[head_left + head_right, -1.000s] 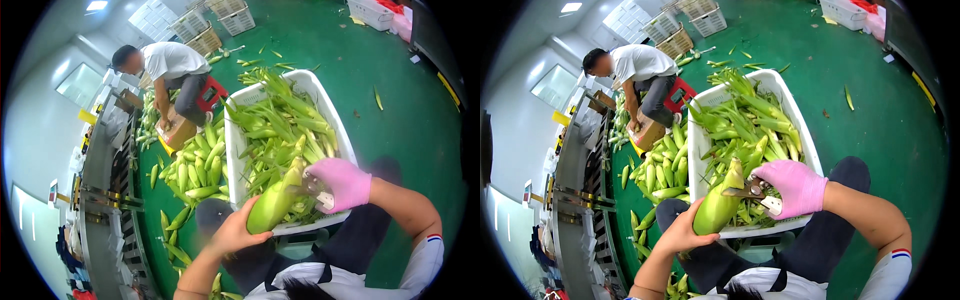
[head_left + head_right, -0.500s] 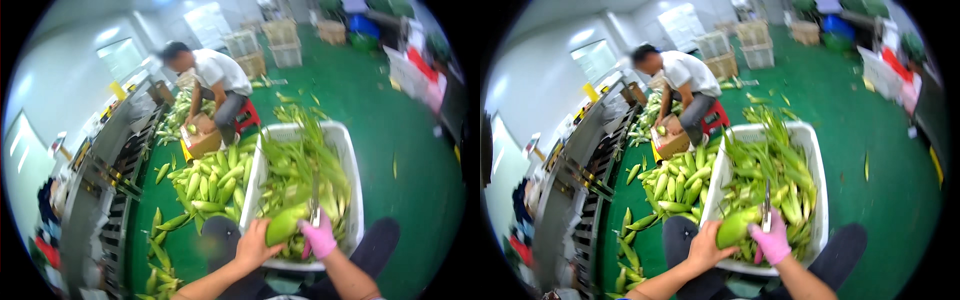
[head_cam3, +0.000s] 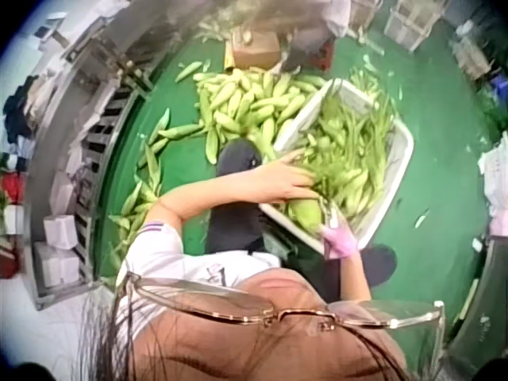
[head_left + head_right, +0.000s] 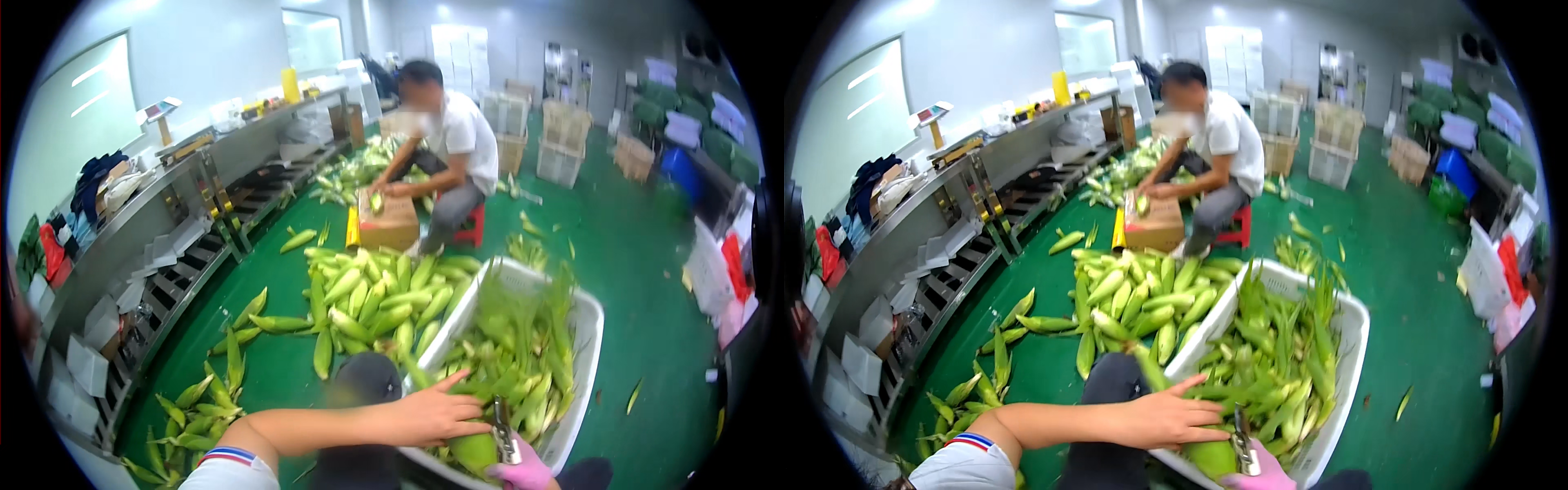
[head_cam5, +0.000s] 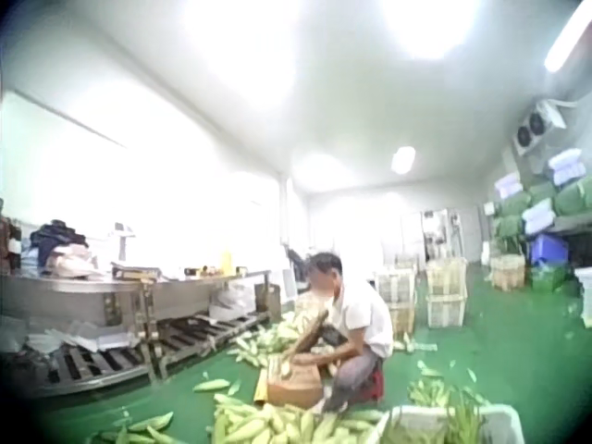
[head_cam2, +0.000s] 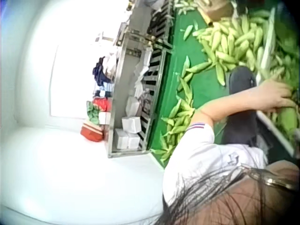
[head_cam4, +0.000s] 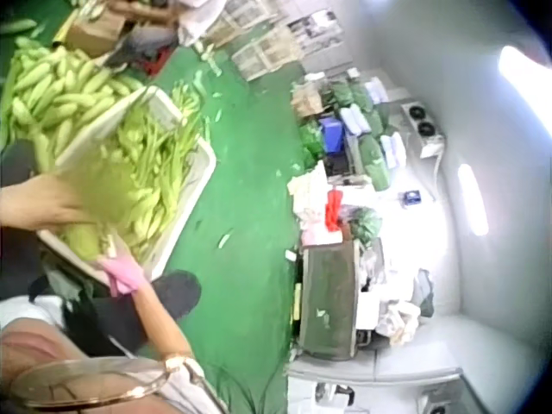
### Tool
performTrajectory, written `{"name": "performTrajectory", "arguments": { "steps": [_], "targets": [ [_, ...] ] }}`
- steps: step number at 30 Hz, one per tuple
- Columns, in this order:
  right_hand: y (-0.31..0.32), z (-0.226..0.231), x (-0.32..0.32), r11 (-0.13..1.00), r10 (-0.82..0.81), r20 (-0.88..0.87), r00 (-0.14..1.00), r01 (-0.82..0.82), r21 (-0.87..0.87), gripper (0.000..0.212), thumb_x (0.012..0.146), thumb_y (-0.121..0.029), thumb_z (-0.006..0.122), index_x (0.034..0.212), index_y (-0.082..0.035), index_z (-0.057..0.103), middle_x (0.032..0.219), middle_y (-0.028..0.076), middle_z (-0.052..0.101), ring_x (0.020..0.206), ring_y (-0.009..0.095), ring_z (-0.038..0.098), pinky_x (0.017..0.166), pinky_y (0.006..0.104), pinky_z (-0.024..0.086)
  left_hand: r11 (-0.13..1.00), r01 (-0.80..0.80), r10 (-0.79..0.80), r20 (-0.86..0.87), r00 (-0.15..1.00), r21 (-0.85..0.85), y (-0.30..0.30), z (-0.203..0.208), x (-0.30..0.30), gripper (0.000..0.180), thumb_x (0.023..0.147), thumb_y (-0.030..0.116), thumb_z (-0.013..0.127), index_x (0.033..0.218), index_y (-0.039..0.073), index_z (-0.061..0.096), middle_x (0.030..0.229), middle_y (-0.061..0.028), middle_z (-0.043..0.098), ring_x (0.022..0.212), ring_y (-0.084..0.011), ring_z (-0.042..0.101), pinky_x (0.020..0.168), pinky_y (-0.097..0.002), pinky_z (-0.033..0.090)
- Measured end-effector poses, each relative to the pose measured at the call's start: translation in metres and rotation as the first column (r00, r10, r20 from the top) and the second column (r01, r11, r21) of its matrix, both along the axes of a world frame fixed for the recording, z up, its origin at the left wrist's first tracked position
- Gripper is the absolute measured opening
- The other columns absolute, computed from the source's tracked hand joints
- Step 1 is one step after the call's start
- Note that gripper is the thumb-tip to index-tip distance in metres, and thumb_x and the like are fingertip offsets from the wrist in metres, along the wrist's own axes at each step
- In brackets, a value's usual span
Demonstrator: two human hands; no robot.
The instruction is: The person trims and peels corn husks using a handheld tool and places the processed corn into a white plastic crate while seated on the floor.
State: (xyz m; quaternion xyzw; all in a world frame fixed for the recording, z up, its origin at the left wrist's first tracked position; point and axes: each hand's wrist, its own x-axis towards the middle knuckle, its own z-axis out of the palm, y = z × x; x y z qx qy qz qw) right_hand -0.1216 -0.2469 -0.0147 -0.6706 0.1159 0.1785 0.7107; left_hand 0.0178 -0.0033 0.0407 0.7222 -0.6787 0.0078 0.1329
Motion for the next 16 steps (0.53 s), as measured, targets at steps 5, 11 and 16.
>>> {"name": "performTrajectory", "arguments": {
  "steps": [5,11,16],
  "targets": [
    [0.056,0.003,-0.002,0.935,-0.285,0.020,0.958,0.273,0.225,0.069,0.068,-0.013,0.077,0.125,-0.001,0.041,0.100,0.010,0.059,0.076,0.016,0.062,0.053,0.0277,0.052,0.745,-0.603,0.391,-0.545,0.741,-0.286,0.018,-0.019,-0.023,0.072,0.083,0.024,0.067,0.145,0.010,0.032,0.143,-0.0155,0.038,0.136,-0.0314,0.034,0.113,-0.0519,0.020],
    [0.061,0.003,-0.034,0.940,0.002,0.247,0.969,0.083,-0.332,0.072,0.065,-0.031,0.084,0.120,-0.002,0.049,0.100,0.014,0.060,0.089,0.029,0.062,0.088,0.0368,0.049,0.731,-0.673,-0.244,-0.879,-0.409,0.110,-0.024,-0.075,-0.044,0.057,0.094,0.044,0.055,0.130,0.004,0.039,0.102,-0.0133,0.060,0.090,-0.0232,0.061,0.082,-0.0350,0.050],
    [0.002,0.020,-0.024,0.768,0.336,0.333,0.881,-0.051,-0.639,0.083,0.069,-0.042,0.078,0.133,-0.006,0.039,0.121,0.017,0.049,0.115,0.032,0.048,0.101,0.0432,0.037,0.908,-0.374,0.184,-0.982,-0.049,0.189,0.002,-0.061,-0.039,0.066,0.088,0.041,0.066,0.135,0.004,0.038,0.103,-0.0115,0.061,0.093,-0.0220,0.061,0.083,-0.0348,0.050]
  ]
}}
